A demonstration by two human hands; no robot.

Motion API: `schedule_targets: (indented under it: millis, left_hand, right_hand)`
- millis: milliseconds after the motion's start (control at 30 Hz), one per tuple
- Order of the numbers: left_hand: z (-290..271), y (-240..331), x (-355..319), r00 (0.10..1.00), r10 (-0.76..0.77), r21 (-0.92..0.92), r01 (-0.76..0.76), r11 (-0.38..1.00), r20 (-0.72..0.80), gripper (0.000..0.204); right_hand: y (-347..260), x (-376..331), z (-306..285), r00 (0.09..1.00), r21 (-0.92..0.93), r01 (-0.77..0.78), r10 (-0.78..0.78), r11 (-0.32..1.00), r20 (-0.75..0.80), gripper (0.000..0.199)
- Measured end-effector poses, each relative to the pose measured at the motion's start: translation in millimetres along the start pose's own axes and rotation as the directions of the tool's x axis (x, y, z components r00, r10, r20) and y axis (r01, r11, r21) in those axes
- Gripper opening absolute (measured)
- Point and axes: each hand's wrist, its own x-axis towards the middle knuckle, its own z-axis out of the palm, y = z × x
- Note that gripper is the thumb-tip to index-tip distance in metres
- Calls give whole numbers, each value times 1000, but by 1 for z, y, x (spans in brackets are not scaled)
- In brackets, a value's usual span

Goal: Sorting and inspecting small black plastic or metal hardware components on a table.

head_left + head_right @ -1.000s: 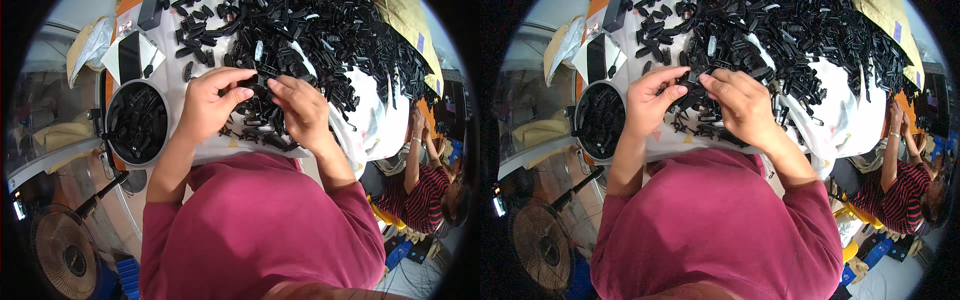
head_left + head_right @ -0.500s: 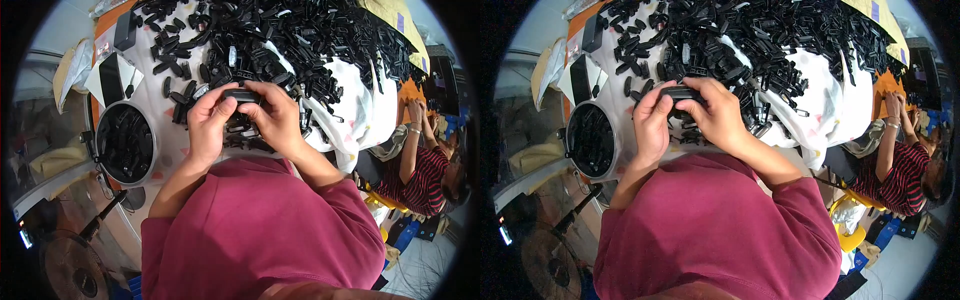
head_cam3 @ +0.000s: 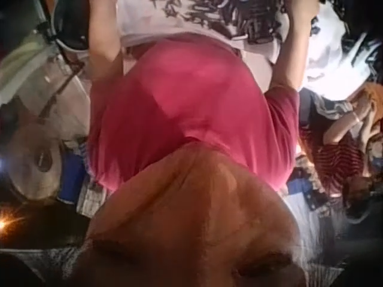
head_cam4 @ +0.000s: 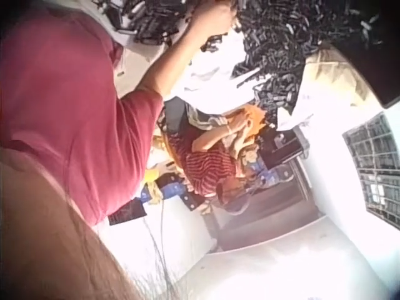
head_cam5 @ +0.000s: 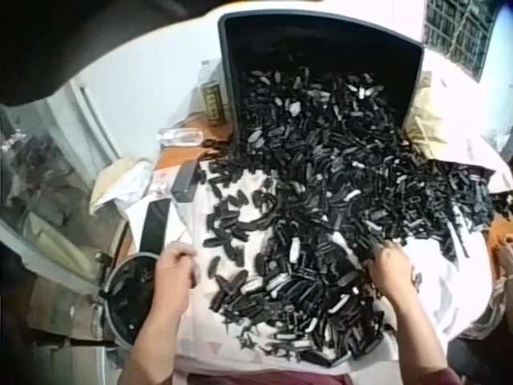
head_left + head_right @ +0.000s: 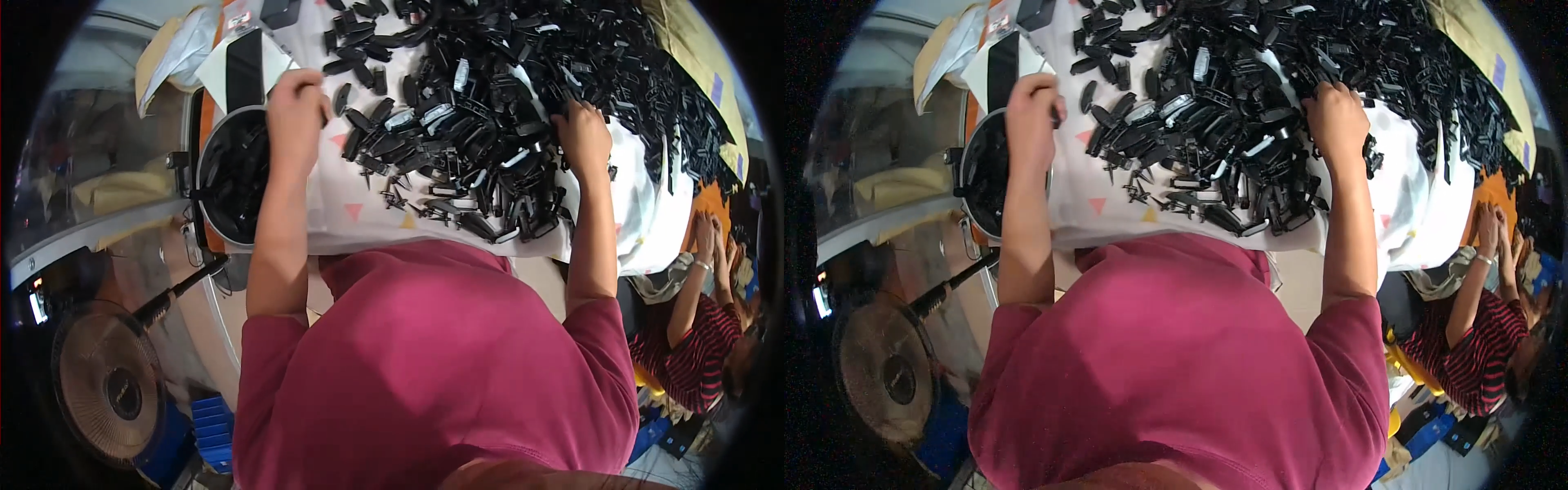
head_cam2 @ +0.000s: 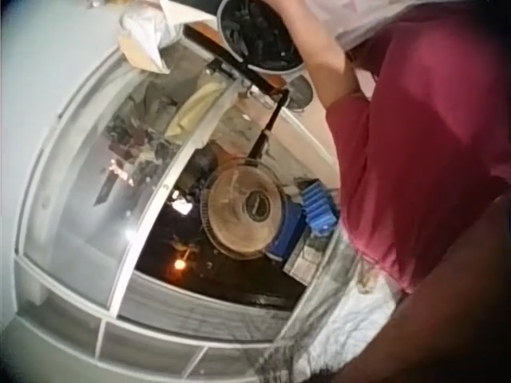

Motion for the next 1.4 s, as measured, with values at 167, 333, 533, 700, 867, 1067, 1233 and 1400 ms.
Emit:
schedule_targets:
  millis: [167,333,533,700,867,1067,1233,1400]
  left_hand:
    - [10,-16,-6,848,13,812,-513,277,530,10]
    - [10,0,-12,891,44,851,-445,279,451,7]
    - [37,32,-34,932,-34,-25,46,999,361,16]
    - [63,39,-52,924,-8,-563,240,791,383,13]
    - [59,47,-54,916,-15,-521,242,819,401,14]
    - [61,51,-54,887,46,-488,208,848,459,19]
    - [69,58,-58,945,73,-464,88,881,318,27]
    - [62,54,-59,928,178,-297,-78,952,326,29]
  right_hand:
    - [-14,2,-7,987,280,-54,94,959,-134,19]
    - [-41,-11,-27,963,937,-245,172,248,206,20]
    - [-99,-21,-53,967,903,-233,12,-360,254,16]
    - [-125,-36,-43,955,936,285,18,208,-295,14]
    - [-116,-45,-60,988,996,26,-157,84,-13,30]
    - [-112,-48,-59,991,999,17,-137,34,-12,29]
    - [-104,-47,-64,993,991,87,-94,103,-77,24]
    - [-96,-40,-68,897,798,441,-217,410,-385,24]
